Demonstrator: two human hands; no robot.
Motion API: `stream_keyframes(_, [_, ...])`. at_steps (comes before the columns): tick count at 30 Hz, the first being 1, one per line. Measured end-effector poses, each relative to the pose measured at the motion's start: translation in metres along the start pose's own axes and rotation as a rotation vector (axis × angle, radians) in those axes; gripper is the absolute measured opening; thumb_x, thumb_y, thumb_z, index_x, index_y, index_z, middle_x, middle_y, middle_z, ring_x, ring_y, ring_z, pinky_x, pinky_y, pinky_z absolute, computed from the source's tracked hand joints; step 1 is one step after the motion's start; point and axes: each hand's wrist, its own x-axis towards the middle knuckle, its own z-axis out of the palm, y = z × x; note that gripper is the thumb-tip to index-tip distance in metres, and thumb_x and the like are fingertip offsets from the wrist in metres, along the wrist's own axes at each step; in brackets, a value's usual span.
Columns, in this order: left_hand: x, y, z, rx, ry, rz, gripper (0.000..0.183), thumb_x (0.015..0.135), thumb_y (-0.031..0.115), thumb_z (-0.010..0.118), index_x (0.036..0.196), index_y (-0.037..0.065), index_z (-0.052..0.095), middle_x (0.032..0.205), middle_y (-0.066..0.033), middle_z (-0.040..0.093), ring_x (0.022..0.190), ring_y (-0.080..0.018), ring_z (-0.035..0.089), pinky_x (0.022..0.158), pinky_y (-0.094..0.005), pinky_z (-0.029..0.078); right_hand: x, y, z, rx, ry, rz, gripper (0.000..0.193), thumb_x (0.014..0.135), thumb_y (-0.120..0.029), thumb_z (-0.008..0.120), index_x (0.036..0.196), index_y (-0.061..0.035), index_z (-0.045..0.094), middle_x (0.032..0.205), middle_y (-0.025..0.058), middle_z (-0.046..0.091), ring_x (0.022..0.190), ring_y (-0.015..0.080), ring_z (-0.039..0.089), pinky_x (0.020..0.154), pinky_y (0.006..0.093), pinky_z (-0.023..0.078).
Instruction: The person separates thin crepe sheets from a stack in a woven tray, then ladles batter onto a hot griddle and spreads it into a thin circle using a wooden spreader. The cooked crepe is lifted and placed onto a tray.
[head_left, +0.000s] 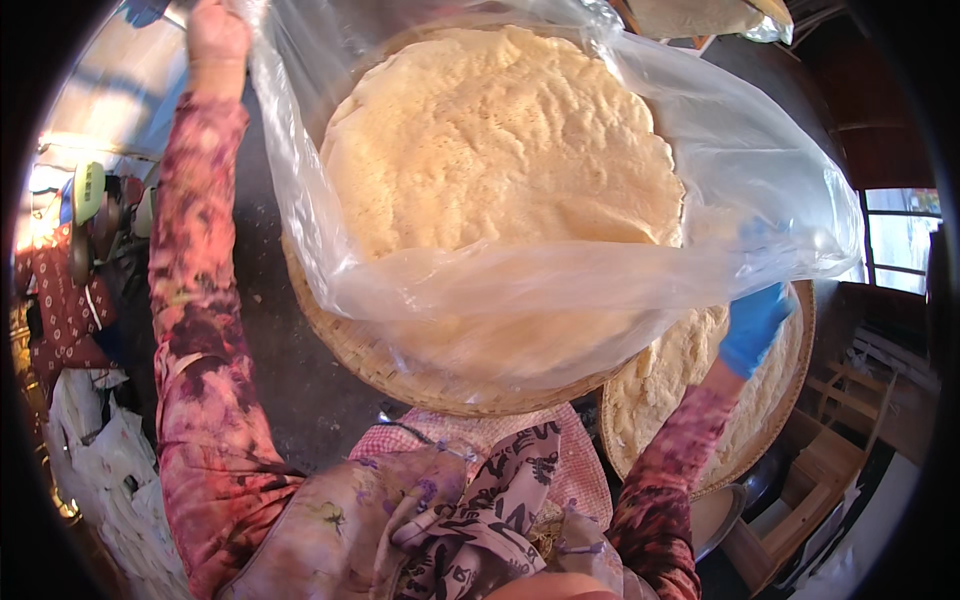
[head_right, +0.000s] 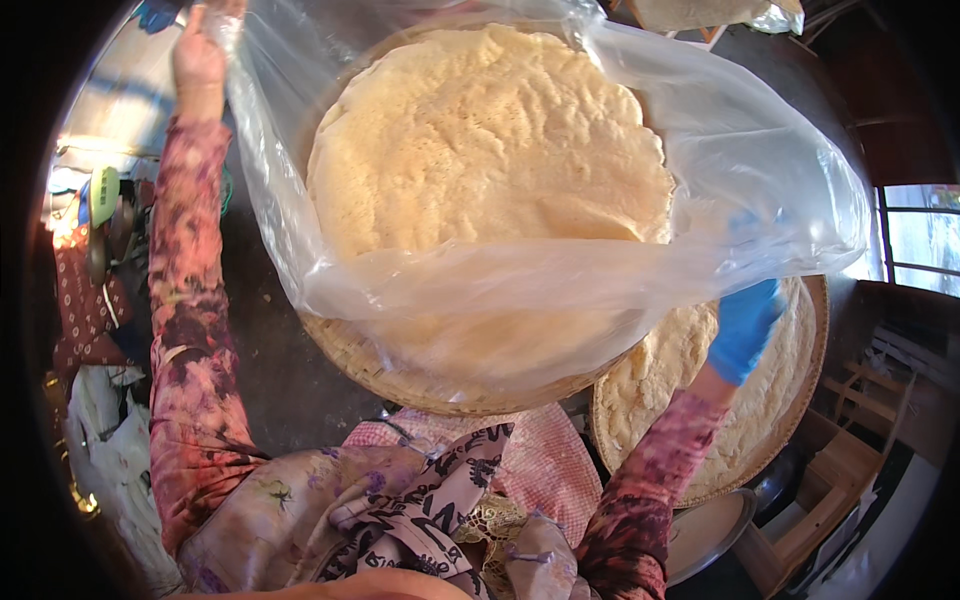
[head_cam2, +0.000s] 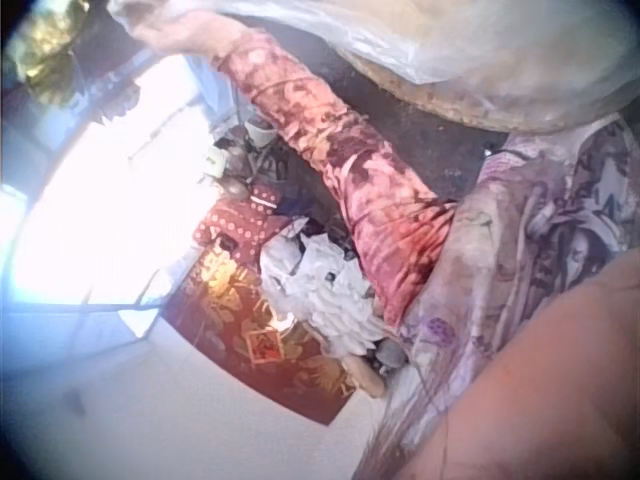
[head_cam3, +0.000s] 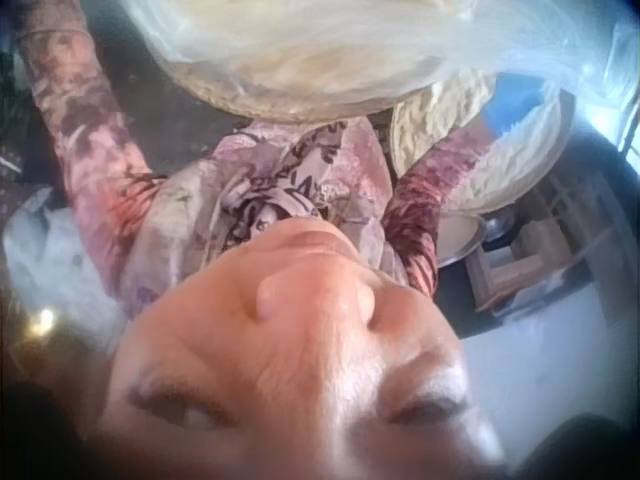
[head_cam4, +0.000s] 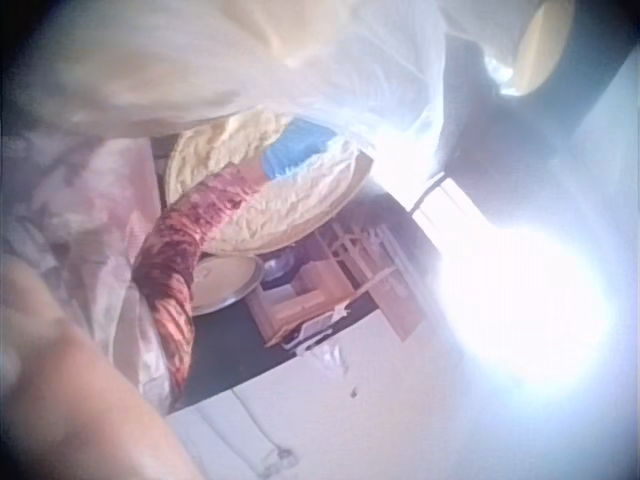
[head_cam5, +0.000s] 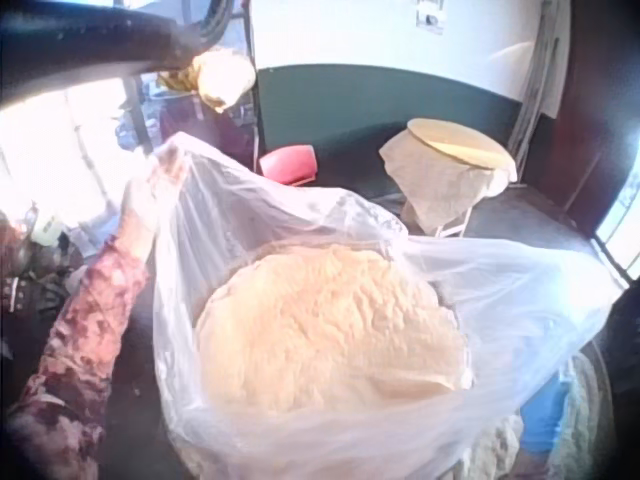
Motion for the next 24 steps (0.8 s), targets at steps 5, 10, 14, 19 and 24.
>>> stream_keyframes(5, [-0.083, -0.020, 0.092, 0.761, 0.990, -0.015, 0.043, 0.085, 0.023, 0.055, 0.117, -0.005, 0.047, 0.113, -0.0162, 0.055, 0.104, -0.0232, 0.053, 0.090, -0.0356, 0.041, -0.073, 0.064, 0.009, -0.924, 0.475, 0.320, 0.085, 0.069, -0.019, 0.074, 0.136, -0.0005, 0.024, 0.134, 0.0120, 0.036, 0.121, 0.0241, 0.037, 0.102, 0.0354, 0.029])
stream_keyframes(10, [-0.166, -0.113, 0.145, 1.505, 0.884, -0.544, 0.031, 0.079, 0.021, 0.066, 0.098, -0.002, 0.058, 0.093, -0.0098, 0.061, 0.081, -0.0135, 0.058, 0.073, -0.0292, 0.046, -0.080, 0.124, 0.009, -1.438, 0.570, 0.232, 0.042, 0.078, -0.014, 0.067, 0.114, 0.0005, 0.052, 0.113, 0.0092, 0.052, 0.101, 0.0163, 0.048, 0.086, 0.0307, 0.041])
stream_keyframes(14, [-0.170, -0.083, 0.126, 1.301, 1.310, -0.511, 0.020, 0.080, 0.018, 0.062, 0.074, -0.001, 0.061, 0.064, -0.0034, 0.058, 0.051, -0.0122, 0.051, 0.045, -0.0288, 0.041, -0.068, 0.113, 0.028, -1.369, 0.773, -0.018, 0.020, 0.084, -0.011, 0.060, 0.101, 0.0005, 0.061, 0.092, 0.0041, 0.061, 0.086, 0.0103, 0.054, 0.079, 0.0260, 0.043])
stream_keyframes(19, [-0.143, -0.002, 0.113, 1.430, 1.236, -0.171, 0.023, 0.084, 0.020, 0.058, 0.080, -0.002, 0.060, 0.060, -0.0041, 0.055, 0.046, -0.0109, 0.050, 0.039, -0.0261, 0.038, -0.061, 0.057, 0.062, -1.120, 0.837, -0.141, 0.020, 0.089, -0.015, 0.055, 0.102, -0.0029, 0.065, 0.097, 0.0057, 0.065, 0.086, 0.0086, 0.057, 0.079, 0.0231, 0.045])
stream_keyframes(24, [-0.138, 0.026, 0.109, 1.512, 1.291, 0.057, 0.026, 0.082, 0.022, 0.058, 0.081, -0.003, 0.060, 0.069, -0.0080, 0.059, 0.053, -0.0148, 0.056, 0.045, -0.0288, 0.044, -0.059, 0.039, 0.093, -1.294, 1.030, 0.149, 0.023, 0.088, -0.019, 0.056, 0.100, -0.0014, 0.064, 0.096, 0.0081, 0.066, 0.090, 0.0124, 0.060, 0.085, 0.0259, 0.046])
